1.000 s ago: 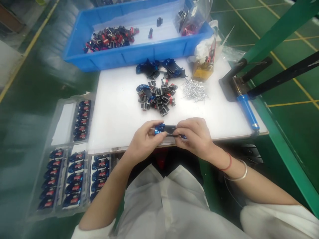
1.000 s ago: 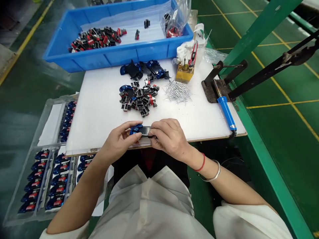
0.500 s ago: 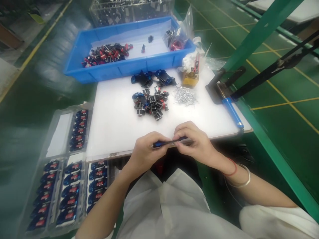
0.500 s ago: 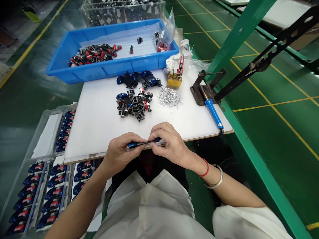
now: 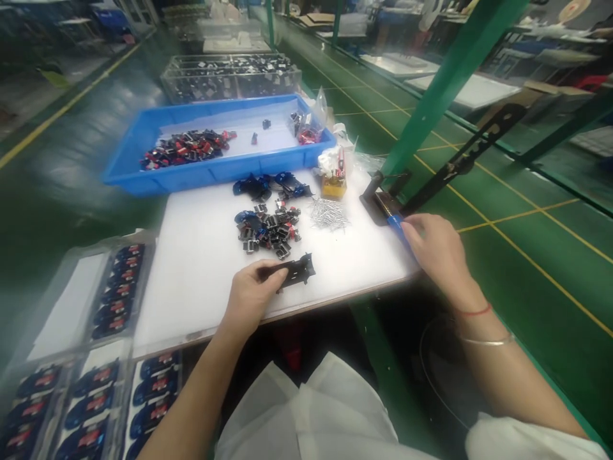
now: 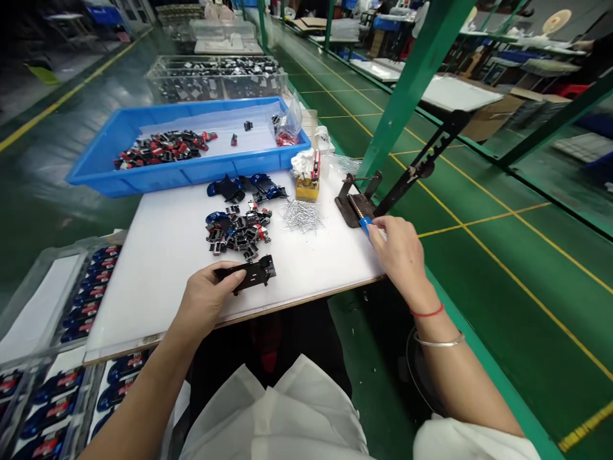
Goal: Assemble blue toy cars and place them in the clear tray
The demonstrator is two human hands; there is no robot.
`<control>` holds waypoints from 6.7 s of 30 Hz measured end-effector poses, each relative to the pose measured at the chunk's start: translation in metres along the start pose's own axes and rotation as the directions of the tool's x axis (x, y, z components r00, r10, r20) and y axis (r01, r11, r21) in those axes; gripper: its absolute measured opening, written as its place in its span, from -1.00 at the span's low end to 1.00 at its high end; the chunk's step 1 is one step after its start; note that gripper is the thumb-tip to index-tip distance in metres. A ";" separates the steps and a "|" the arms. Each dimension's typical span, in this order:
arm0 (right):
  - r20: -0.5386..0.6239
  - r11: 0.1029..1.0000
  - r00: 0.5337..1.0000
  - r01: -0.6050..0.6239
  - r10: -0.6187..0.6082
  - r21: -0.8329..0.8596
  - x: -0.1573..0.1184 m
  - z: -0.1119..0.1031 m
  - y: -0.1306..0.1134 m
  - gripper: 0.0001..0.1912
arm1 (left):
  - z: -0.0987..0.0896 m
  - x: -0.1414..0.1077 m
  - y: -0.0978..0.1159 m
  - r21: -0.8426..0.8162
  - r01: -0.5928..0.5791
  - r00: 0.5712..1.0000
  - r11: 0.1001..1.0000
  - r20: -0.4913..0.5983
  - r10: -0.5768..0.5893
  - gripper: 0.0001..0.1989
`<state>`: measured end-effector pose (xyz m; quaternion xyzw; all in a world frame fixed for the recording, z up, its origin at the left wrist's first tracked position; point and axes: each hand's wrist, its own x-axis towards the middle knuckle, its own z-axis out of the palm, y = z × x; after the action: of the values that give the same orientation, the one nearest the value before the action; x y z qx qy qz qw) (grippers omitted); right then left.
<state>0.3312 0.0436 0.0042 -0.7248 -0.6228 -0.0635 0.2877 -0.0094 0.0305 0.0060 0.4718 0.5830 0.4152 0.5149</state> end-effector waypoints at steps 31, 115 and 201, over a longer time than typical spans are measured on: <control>0.341 0.947 0.893 0.222 -0.293 0.233 -0.078 -0.041 -0.083 -0.32 | 0.012 0.014 -0.010 -0.311 0.049 0.997 0.949 0.079 -0.026 -0.86; 0.269 0.867 0.919 0.133 -0.290 0.481 -0.039 0.080 -0.180 -0.88 | -0.055 -0.084 -0.030 -0.316 -0.018 0.952 0.949 -0.295 -0.080 -0.37; 0.194 0.607 0.906 0.083 -0.376 0.790 -0.072 0.034 -0.144 -0.69 | -0.013 -0.063 -0.008 0.148 -0.326 0.942 0.934 0.139 0.307 -0.51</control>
<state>0.1717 0.0069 -0.0081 -0.4455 -0.7189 0.2960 0.4440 -0.0221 -0.0333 0.0128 0.6245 0.5021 0.4141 0.4317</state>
